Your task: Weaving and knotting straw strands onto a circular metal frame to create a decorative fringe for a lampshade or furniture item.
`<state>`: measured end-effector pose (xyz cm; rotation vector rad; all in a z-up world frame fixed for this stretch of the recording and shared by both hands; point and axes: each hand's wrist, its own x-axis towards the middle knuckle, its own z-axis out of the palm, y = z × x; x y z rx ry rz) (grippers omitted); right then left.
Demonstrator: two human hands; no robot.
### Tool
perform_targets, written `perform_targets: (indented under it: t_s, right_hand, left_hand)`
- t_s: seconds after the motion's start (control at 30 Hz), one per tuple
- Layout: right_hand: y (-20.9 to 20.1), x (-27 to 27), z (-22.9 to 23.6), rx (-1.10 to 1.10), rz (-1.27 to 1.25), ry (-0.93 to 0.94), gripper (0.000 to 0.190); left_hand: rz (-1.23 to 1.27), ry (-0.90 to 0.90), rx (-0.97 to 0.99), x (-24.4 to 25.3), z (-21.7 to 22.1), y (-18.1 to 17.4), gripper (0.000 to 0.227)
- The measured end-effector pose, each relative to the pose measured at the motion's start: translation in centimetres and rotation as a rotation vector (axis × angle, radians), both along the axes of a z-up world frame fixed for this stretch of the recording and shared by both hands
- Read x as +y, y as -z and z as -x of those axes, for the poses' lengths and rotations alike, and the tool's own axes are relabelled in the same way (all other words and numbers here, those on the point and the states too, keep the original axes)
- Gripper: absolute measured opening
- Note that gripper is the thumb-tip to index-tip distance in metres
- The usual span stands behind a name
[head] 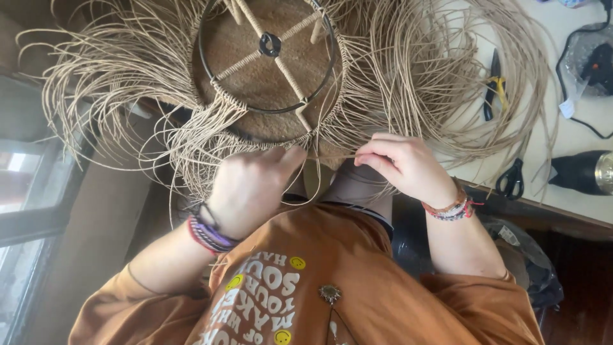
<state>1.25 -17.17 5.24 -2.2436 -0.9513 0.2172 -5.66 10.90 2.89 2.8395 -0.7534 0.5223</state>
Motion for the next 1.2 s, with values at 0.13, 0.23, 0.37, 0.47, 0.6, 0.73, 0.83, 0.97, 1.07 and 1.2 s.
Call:
perform_targets:
  t_s: [0.13,0.23,0.37,0.47,0.6,0.73,0.83,0.97,1.07,1.2]
  right_hand:
    - [1.4,-0.8,-0.5,0.088,-0.007,-0.043,0.017]
    - [2.3,-1.2,-0.8,0.076,0.026,-0.037,0.015]
    - [3.2,0.6,0.1,-0.011,0.056,-0.086,0.015]
    - [2.8,2.8,0.9,-0.121,0.100,-0.130,0.014]
    - [3.3,1.3,0.2,-0.057,0.044,-0.115,0.013]
    - [3.2,-2.6,-1.1,0.174,-0.096,0.025,0.011]
    - [2.9,-4.3,-1.6,0.444,-0.193,0.090,0.015]
    - [3.1,-3.3,-2.7,0.492,0.116,-0.125,0.020]
    - [4.7,-4.2,-2.5,0.339,0.312,-0.162,0.022]
    - [5.4,-4.6,-1.6,0.096,0.297,-0.174,0.019]
  left_hand:
    - [-0.200,-0.188,0.022,4.9,0.4,-0.6,0.023]
    - [-0.224,-0.235,0.065,7.3,0.6,2.3,0.017]
    - [0.096,-0.011,0.158,1.1,0.6,-1.5,0.095]
    - [0.220,0.025,0.293,-6.3,0.8,2.8,0.084]
    - [0.189,-0.004,0.368,-4.5,0.7,3.4,0.030]
    - [-0.038,-0.045,0.173,1.1,-0.2,3.6,0.019]
    - [-0.088,-0.038,0.099,4.6,-0.8,3.1,0.021]
    - [-0.082,0.064,0.061,6.5,-2.2,2.6,0.028]
    - [-0.101,0.067,0.039,6.9,-2.7,2.6,0.030]
    - [-0.092,0.063,0.069,7.1,-1.9,2.1,0.030]
